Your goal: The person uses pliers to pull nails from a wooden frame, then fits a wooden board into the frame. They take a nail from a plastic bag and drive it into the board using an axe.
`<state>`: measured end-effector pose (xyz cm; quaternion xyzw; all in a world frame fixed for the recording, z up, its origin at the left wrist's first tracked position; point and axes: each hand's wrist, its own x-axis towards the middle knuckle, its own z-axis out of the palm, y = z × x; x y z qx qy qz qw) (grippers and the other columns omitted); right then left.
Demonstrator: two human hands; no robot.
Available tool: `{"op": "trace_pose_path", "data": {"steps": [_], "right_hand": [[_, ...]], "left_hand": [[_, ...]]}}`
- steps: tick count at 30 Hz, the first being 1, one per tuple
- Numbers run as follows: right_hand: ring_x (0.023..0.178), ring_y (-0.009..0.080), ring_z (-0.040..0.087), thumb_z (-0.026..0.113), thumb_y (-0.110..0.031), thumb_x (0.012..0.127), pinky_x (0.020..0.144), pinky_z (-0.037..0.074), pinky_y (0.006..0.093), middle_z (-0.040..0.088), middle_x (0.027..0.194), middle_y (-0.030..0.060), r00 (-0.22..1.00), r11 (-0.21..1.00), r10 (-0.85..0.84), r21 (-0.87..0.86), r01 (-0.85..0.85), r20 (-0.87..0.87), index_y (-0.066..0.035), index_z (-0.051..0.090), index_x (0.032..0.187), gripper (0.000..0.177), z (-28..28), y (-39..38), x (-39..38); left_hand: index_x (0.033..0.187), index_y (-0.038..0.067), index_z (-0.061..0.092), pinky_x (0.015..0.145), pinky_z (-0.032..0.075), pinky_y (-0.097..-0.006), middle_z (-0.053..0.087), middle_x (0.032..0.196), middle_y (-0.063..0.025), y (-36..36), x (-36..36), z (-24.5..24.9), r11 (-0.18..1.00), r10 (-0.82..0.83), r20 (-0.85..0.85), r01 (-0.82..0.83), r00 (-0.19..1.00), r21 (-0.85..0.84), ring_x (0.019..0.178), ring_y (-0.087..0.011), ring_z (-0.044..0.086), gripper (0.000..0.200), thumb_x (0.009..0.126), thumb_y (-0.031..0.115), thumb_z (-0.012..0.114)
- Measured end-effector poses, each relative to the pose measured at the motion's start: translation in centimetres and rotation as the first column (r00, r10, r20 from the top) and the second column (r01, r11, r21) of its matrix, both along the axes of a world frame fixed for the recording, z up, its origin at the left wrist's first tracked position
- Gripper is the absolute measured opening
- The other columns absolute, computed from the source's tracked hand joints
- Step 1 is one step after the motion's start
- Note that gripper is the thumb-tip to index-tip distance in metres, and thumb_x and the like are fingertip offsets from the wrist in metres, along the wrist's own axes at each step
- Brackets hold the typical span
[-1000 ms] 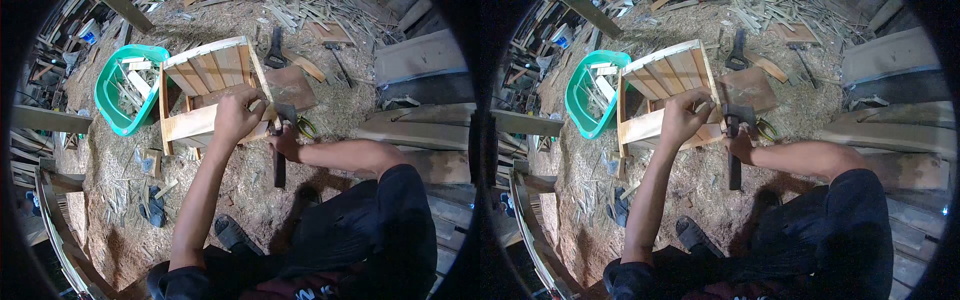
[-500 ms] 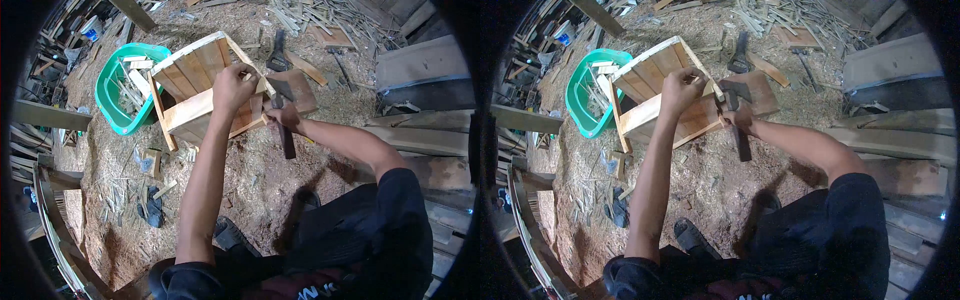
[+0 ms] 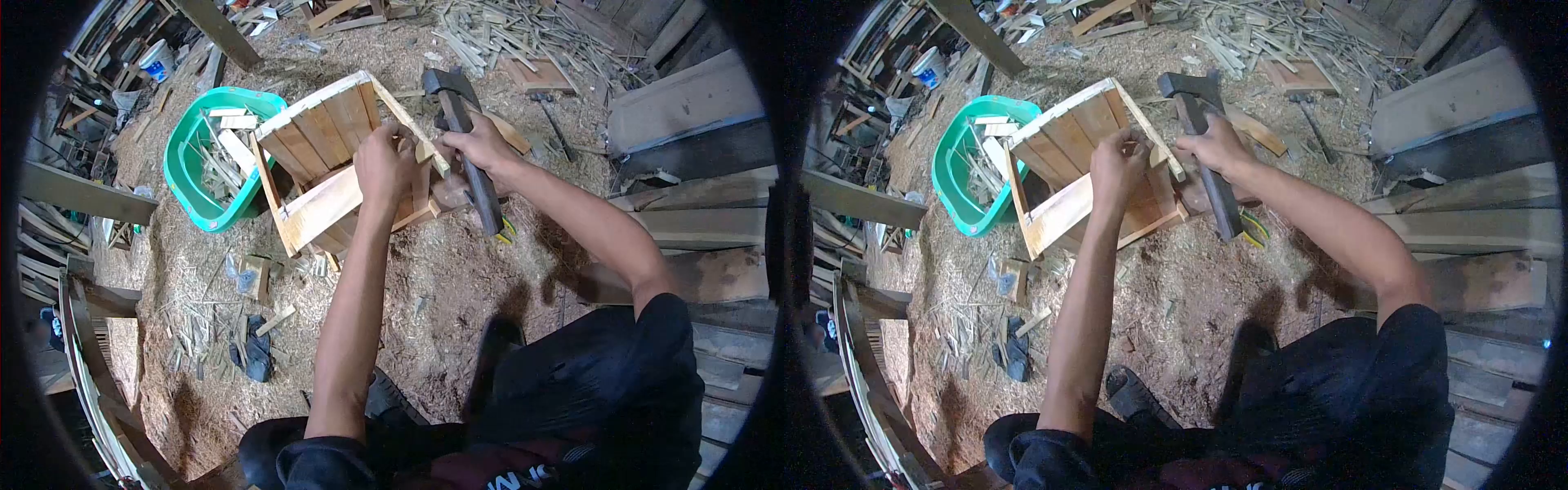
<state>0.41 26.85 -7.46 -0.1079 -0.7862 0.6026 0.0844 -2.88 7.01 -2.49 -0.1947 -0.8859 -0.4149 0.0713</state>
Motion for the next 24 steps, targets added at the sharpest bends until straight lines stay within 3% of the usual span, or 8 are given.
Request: {"op": "trace_pose_path", "data": {"steps": [1,4,7,10,13,17,22,24], "right_hand": [[0.071,0.0193,0.063,0.076,-0.027,0.075,0.065,0.051,0.0369,0.065,0.079,0.0106,0.997,0.999,0.024,0.027,-0.022,-0.069,0.001,0.064,0.095,0.036,0.6,-0.1,-0.1],[0.068,0.0174,0.062,0.075,-0.024,0.075,0.062,0.051,0.0359,0.064,0.075,0.0077,0.997,0.997,0.074,0.016,-0.073,-0.030,0.000,0.063,0.090,0.031,2.1,-0.5,-0.7],[0.063,0.0160,0.061,0.075,-0.022,0.074,0.057,0.049,0.0348,0.063,0.073,0.0057,0.995,0.996,0.094,0.001,-0.094,-0.018,-0.001,0.062,0.087,0.028,4.1,-1.8,0.2],[0.059,0.0163,0.060,0.076,-0.021,0.073,0.055,0.049,0.0329,0.063,0.073,0.0057,0.995,0.995,0.103,0.002,-0.103,-0.005,0.001,0.062,0.096,0.035,4.3,-2.4,0.4],[0.064,0.0182,0.062,0.077,-0.021,0.073,0.059,0.050,0.0348,0.065,0.077,0.0087,0.990,0.989,0.130,0.067,-0.133,0.051,0.004,0.061,0.103,0.042,4.1,-2.1,0.1],[0.079,0.0225,0.065,0.080,-0.021,0.072,0.068,0.052,0.0391,0.068,0.091,0.0157,0.980,0.992,0.055,0.105,-0.076,0.191,0.009,0.061,0.109,0.052,2.4,-1.6,-1.0],[0.089,0.0265,0.065,0.083,-0.029,0.072,0.074,0.052,0.0425,0.066,0.101,0.0189,0.947,0.987,0.095,-0.155,-0.049,0.308,0.010,0.060,0.114,0.061,2.3,-1.8,0.0],[0.086,0.0264,0.064,0.083,-0.031,0.074,0.071,0.051,0.0431,0.065,0.102,0.0185,0.944,0.976,0.137,-0.205,-0.076,0.300,0.009,0.059,0.114,0.062,2.8,-1.9,0.4]], "left_hand": [[0.095,0.001,0.072,0.069,0.051,-0.0388,0.072,0.081,-0.0149,-0.1,-0.1,-0.1,1.000,-0.022,0.003,0.022,1.000,-0.004,0.074,-0.0257,0.070,0.025,0.086,0.024,0.074],[0.094,0.002,0.072,0.066,0.051,-0.0389,0.073,0.080,-0.0132,-0.3,-0.6,-0.1,0.992,-0.082,-0.024,0.084,0.996,0.089,0.071,-0.0255,0.069,0.024,0.085,0.024,0.074],[0.094,0.002,0.073,0.067,0.052,-0.0390,0.074,0.081,-0.0134,-0.5,-1.1,1.2,0.995,-0.080,0.259,0.061,0.963,0.080,0.072,-0.0269,0.071,0.022,0.085,0.023,0.073],[0.094,0.001,0.073,0.068,0.053,-0.0376,0.074,0.082,-0.0149,-0.4,-1.5,1.6,0.997,-0.076,0.285,0.078,0.956,0.005,0.074,-0.0255,0.072,0.023,0.086,0.023,0.072],[0.093,0.000,0.072,0.071,0.054,-0.0370,0.074,0.082,-0.0167,-0.2,-1.3,1.0,0.998,-0.058,0.066,0.061,0.996,-0.035,0.077,-0.0233,0.073,0.024,0.086,0.023,0.071],[0.088,0.000,0.072,0.073,0.054,-0.0415,0.073,0.086,-0.0210,-0.1,-2.0,1.1,0.997,-0.076,0.095,0.077,0.993,-0.005,0.083,-0.0364,0.072,0.019,0.084,0.017,0.068],[0.091,-0.003,0.069,0.073,0.054,-0.0406,0.072,0.083,-0.0206,-0.2,-2.8,1.2,0.982,-0.136,0.140,0.116,0.981,0.147,0.080,-0.0334,0.072,0.020,0.085,0.016,0.067],[0.088,-0.003,0.067,0.073,0.053,-0.0376,0.073,0.083,-0.0176,-0.1,-2.6,1.0,0.980,-0.123,0.159,0.095,0.980,0.177,0.079,-0.0252,0.070,0.021,0.087,0.018,0.067]]}}
